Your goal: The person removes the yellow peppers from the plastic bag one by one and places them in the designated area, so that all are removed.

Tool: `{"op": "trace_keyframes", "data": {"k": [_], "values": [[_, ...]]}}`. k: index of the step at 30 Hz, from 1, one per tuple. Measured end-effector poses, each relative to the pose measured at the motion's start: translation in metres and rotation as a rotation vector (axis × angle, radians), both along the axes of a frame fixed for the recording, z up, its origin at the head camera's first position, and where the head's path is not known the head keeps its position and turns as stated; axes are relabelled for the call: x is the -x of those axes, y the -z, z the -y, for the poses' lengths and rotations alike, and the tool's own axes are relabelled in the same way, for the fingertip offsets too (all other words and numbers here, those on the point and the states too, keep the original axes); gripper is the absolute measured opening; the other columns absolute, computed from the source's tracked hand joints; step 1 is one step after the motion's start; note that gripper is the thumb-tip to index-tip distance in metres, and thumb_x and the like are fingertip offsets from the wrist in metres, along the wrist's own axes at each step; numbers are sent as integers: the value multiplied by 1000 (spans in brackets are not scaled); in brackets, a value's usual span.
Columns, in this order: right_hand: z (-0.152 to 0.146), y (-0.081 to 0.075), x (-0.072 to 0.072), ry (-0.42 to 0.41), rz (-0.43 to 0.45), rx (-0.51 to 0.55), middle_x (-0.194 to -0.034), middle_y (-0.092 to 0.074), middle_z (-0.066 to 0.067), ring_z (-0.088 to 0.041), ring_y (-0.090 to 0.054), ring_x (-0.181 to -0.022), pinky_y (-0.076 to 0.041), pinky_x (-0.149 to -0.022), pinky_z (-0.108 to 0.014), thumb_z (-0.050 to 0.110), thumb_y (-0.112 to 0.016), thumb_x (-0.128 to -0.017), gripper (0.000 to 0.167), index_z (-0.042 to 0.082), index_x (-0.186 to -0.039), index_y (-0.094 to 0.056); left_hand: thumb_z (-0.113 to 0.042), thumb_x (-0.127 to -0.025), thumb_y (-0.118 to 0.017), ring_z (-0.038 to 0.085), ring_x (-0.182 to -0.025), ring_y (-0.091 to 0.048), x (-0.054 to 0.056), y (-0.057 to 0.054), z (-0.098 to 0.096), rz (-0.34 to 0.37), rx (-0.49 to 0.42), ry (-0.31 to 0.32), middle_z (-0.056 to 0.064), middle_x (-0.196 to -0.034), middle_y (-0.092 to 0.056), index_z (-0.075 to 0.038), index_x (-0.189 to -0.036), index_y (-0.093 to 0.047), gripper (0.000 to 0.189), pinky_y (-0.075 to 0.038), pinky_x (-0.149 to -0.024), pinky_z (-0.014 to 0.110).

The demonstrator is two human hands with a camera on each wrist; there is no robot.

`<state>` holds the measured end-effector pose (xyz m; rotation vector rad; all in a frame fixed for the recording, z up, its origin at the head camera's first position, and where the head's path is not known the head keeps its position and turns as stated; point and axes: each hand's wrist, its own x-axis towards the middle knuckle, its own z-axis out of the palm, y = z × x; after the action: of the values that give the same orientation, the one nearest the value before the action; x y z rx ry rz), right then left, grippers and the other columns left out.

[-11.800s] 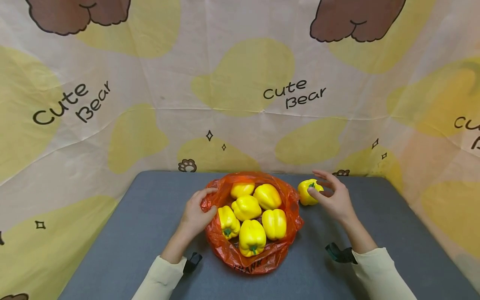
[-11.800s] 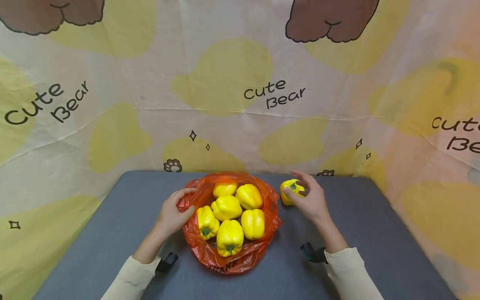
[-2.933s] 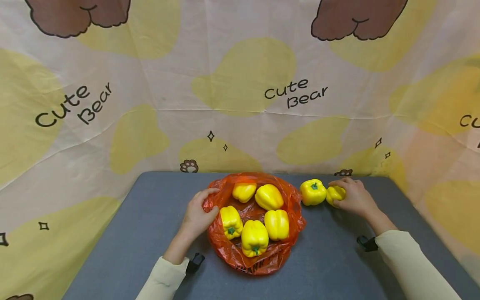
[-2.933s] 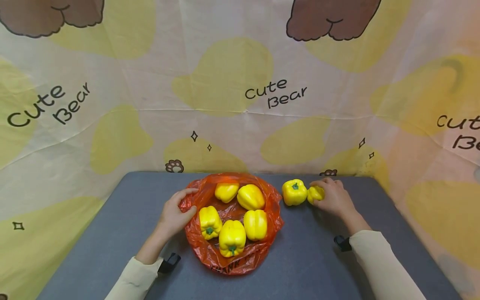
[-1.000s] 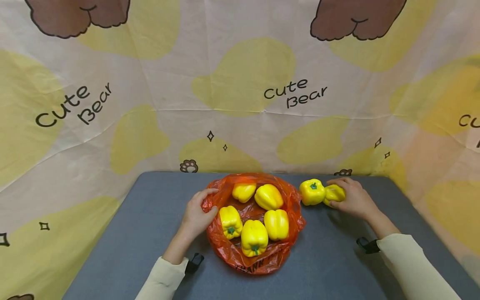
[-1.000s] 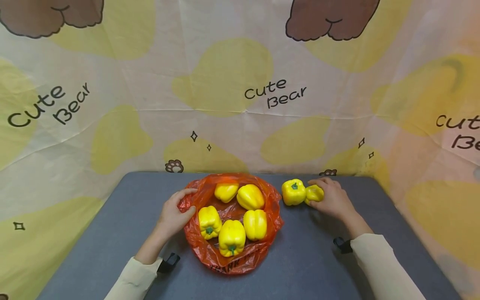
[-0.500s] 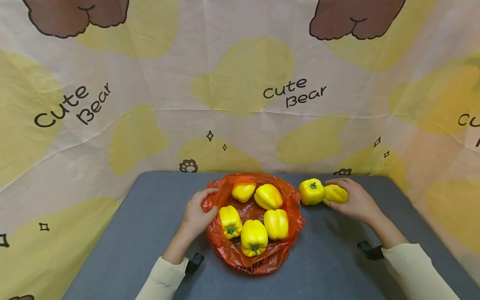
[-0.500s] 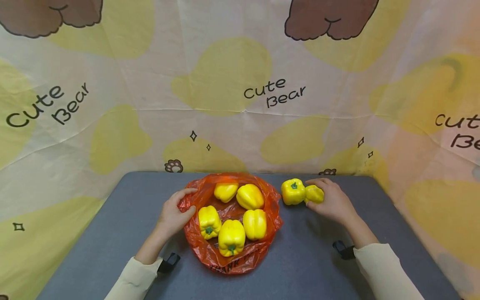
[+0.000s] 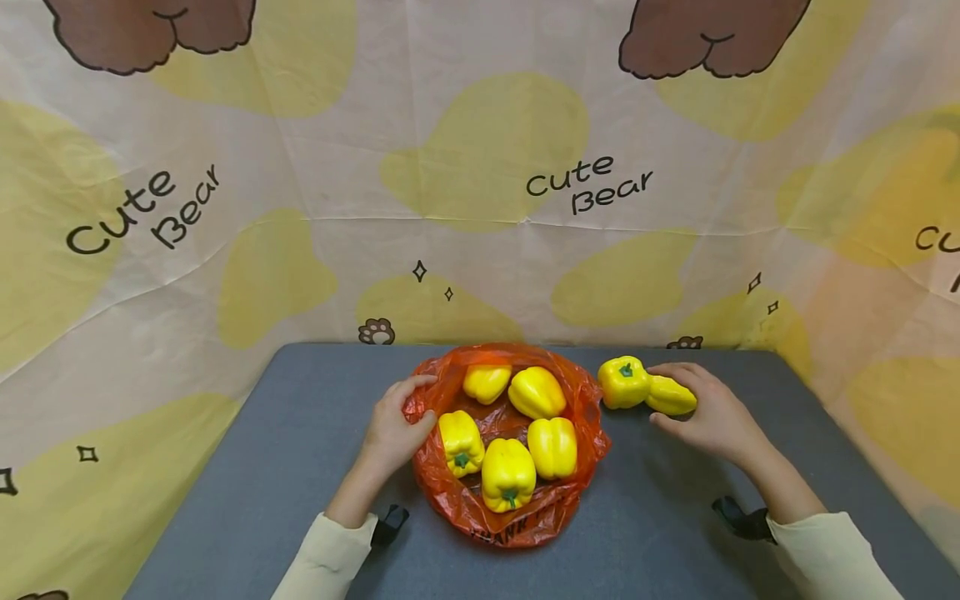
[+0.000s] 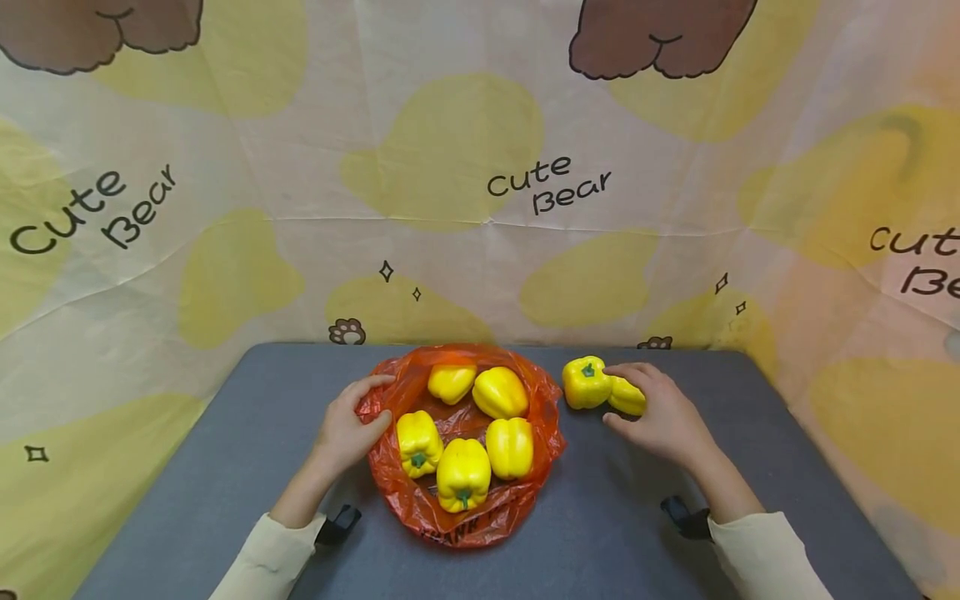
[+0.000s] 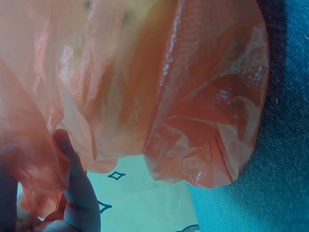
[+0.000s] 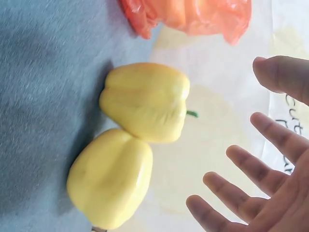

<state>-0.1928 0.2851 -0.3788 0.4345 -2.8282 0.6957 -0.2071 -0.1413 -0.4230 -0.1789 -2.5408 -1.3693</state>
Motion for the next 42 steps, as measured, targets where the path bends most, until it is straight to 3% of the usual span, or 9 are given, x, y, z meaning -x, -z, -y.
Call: {"op": "trace_keyframes", "data": {"k": [9,19,26,34,42], "values": [[20,-3,-6,-54,-6,16,-132,-55,-14,-38,-52,-118,-43,-92,-62,32,-78,-78,60,17,-131,-56,-5,-77,-69,25,-89,-61,3,2,1,-25,6,-6,13,-105,-63,-16,-119,-66,44,-55,-71,31],[49,-9,-6,-197,-29,52,-133,-56,-7,-34,-51,-123,-44,-94,-60,32,-75,-81,55,18,-131,-57,-7,-79,-69,26,-91,-61,2,1,1,2,-3,3,12,-108,-62,-18,-120,-65,42,-55,-74,34],[69,-12,-3,-276,-44,80,-128,-60,-2,-26,-57,-115,-48,-92,-53,25,-76,-79,55,17,-130,-58,-7,-79,-69,27,-91,-61,3,3,1,7,-2,2,12,-108,-61,-18,-120,-65,42,-57,-74,37],[95,-15,0,-351,-69,72,-131,-58,-1,-24,-56,-118,-49,-92,-49,30,-75,-79,55,18,-130,-58,-7,-79,-69,26,-92,-61,3,3,1,18,0,0,11,-110,-61,-19,-121,-64,43,-56,-76,37],[120,-14,0,-405,-14,63,-129,-58,4,-19,-56,-116,-49,-93,-46,31,-74,-79,52,21,-127,-60,-7,-79,-69,25,-92,-61,3,3,1,12,4,1,10,-108,-62,-19,-121,-65,43,-55,-75,34]]}}
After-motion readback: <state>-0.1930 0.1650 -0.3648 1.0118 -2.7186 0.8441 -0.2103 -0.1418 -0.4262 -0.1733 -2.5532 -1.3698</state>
